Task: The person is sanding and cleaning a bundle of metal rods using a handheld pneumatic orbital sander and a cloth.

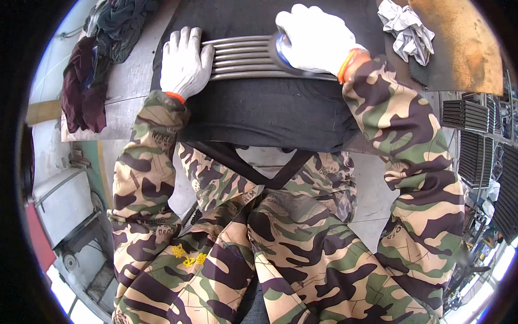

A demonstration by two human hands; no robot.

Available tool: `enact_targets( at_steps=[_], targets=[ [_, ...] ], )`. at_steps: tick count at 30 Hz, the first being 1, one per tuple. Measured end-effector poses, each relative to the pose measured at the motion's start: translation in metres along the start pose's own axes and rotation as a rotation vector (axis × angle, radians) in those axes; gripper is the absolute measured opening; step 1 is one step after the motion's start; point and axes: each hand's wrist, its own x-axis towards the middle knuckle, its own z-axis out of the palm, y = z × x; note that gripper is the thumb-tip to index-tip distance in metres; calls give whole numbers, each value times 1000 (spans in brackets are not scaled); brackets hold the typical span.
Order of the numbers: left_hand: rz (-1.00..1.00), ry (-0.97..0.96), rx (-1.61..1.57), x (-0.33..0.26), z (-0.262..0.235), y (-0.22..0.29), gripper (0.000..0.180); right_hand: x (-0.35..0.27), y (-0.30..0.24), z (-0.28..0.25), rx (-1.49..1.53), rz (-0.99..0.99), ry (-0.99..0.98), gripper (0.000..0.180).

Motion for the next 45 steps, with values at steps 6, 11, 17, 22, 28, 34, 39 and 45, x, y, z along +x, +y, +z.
enact_targets(
  at_steps=[6, 11, 17, 22, 28, 34, 39, 45],
  targets=[
    [-48, -110, -83, -16, -38, 26, 47, 25, -17, -28, 50, 9, 68, 19],
    [-27, -56, -88, -16, -36, 19, 41, 27, -31, -21, 104, 10, -30, 22],
    [-51, 7, -45, 9, 6, 3, 42, 8, -22, -26, 116, 49, -72, 22],
    [34, -18, 25, 4, 2, 6, 42, -7, 0, -32, 50, 105, -59, 20],
    [-8, -48, -21, -16, -26, 26, 47, -8, 6, -43, 31, 95, -70, 21],
    [-26, -51, 44, -3, -12, 1, 45, -11, -8, -51, 88, 64, -101, 21],
    [132, -30, 136, 6, 19, -2, 41, -34, 15, -44, 42, 125, -106, 21],
    [150, -79, 198, 7, 4, -14, 40, -34, 14, -48, 72, 111, -100, 21]
  ],
)
